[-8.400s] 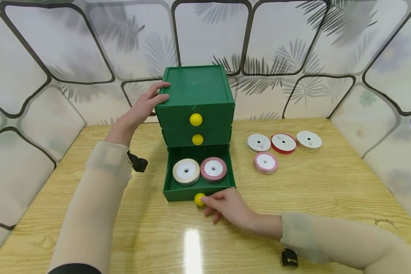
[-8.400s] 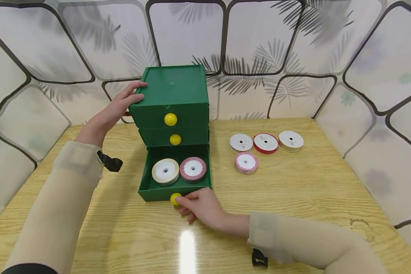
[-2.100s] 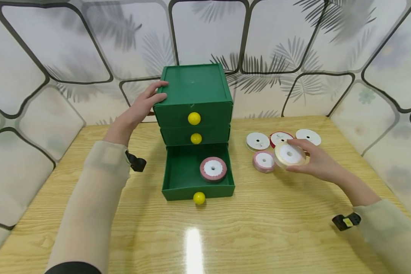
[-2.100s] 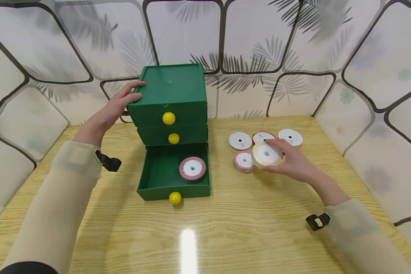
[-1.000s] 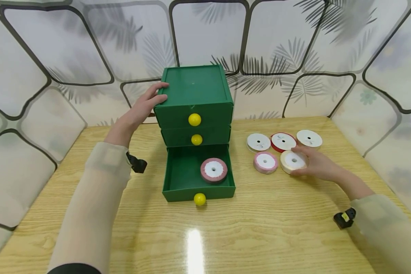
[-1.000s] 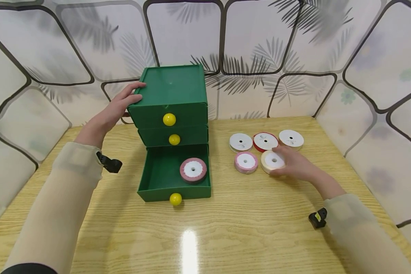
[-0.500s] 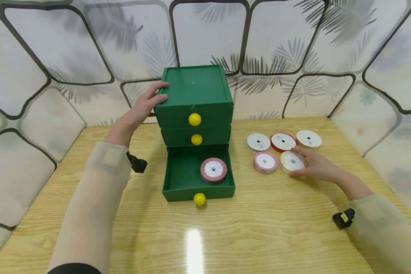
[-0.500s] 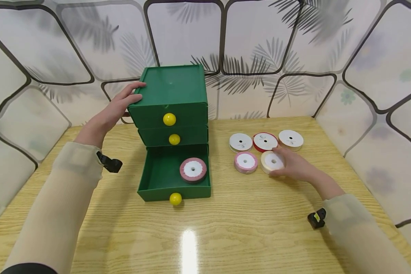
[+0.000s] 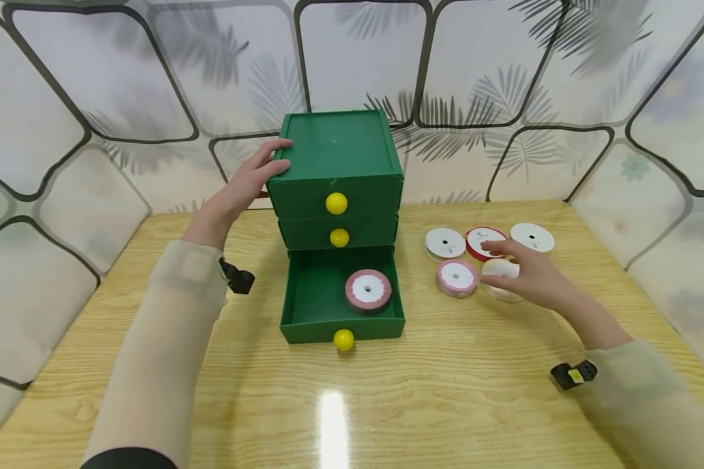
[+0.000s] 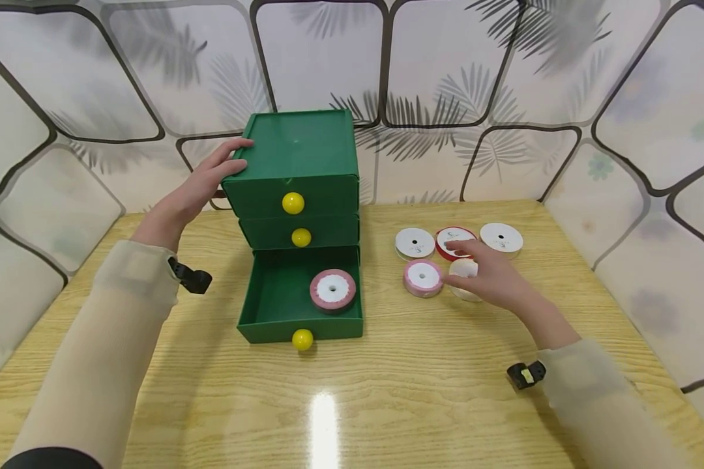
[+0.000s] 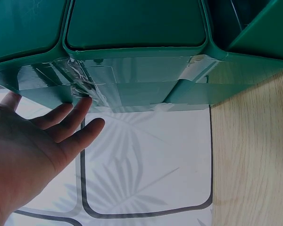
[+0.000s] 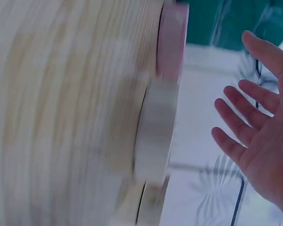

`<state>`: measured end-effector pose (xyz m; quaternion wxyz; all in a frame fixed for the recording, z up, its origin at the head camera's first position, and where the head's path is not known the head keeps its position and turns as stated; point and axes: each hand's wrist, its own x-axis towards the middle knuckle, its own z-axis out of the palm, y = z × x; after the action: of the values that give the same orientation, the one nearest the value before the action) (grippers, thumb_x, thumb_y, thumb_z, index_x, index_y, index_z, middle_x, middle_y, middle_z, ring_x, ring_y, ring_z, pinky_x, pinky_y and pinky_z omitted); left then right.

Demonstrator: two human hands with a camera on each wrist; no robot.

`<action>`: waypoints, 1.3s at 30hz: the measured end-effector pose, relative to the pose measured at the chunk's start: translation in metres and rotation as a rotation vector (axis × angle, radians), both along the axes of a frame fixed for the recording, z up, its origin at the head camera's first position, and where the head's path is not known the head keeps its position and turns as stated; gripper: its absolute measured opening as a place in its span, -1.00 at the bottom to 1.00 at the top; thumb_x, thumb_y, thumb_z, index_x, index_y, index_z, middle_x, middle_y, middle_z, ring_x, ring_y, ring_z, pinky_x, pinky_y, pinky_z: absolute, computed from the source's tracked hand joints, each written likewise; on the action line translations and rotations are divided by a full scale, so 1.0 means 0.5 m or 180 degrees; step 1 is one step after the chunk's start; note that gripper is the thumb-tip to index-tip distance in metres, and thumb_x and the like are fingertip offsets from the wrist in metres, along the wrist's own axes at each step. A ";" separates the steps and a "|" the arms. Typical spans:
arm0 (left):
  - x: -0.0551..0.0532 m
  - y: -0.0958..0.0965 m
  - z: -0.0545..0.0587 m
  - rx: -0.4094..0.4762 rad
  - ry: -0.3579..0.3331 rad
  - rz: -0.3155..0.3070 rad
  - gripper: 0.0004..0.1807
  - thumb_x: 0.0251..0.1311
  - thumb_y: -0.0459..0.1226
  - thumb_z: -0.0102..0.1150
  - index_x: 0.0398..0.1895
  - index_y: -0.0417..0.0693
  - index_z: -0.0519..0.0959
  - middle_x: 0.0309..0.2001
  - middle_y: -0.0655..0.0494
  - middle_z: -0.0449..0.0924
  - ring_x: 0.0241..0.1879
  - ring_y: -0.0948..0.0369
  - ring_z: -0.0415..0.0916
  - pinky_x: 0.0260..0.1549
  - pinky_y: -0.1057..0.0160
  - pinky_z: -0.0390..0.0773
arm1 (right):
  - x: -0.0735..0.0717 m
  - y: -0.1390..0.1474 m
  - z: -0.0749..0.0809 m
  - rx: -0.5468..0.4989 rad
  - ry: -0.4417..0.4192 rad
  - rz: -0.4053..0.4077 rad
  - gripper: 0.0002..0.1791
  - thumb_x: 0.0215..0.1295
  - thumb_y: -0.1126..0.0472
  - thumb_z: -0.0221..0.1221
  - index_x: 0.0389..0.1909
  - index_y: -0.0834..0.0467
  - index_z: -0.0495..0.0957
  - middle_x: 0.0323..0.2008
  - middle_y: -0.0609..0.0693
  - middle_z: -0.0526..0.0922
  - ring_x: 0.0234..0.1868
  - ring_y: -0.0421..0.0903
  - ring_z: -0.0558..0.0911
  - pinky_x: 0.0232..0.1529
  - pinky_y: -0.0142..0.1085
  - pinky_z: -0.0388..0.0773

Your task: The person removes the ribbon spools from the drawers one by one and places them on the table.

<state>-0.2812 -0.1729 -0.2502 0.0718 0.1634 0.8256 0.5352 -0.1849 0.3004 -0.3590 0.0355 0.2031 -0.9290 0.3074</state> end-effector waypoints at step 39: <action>0.001 -0.001 -0.002 0.0041 -0.0027 -0.0002 -0.38 0.46 -0.01 -0.17 0.53 0.20 0.03 0.54 0.06 -0.19 0.44 -0.06 -0.06 0.24 -0.26 0.10 | -0.031 -0.337 0.016 0.0453 -0.0013 0.1537 -0.60 0.21 0.11 0.35 0.05 0.12 0.61 -0.17 -0.08 0.61 -0.23 -0.05 0.57 -0.20 -0.22 0.54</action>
<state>-0.2806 -0.1736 -0.2511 0.0745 0.1619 0.8218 0.5412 -0.2007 0.1316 -0.3508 -0.0552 0.4206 -0.8729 0.2412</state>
